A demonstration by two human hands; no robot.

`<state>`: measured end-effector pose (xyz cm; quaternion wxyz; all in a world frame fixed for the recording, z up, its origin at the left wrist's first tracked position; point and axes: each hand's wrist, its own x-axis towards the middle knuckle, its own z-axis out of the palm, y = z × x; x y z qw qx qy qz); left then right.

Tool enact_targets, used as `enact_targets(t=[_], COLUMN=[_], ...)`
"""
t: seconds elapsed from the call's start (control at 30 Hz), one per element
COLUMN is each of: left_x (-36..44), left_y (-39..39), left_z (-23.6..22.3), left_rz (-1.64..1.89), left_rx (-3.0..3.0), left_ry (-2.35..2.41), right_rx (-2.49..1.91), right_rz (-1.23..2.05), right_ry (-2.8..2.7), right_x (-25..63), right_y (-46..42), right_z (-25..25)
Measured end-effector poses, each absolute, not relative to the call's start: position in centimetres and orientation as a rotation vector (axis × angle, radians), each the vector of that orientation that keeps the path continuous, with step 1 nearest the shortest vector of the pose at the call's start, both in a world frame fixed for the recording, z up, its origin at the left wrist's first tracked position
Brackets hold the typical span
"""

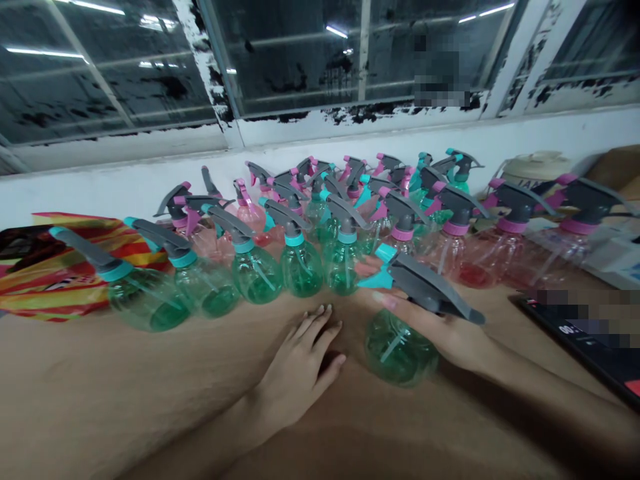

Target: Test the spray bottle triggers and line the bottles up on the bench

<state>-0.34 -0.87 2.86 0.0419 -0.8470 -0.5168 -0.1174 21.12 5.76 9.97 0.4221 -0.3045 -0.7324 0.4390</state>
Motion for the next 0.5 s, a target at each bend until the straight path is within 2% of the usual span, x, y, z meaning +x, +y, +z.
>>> enact_targets(t=[0.3,0.5], left_x=[-0.39,-0.46], left_y=[-0.90,-0.88], left_z=[3.11,3.03], left_rz=[-0.331,-0.340], left_rx=[-2.595,-2.587], left_ry=[-1.586,-1.578], right_rx=[-0.799,-0.847], right_rz=[1.123,0.931], right_ry=[-1.818,-1.922], right_x=[21.22,21.47], right_y=[5.57,5.46], right_z=[10.42,10.64])
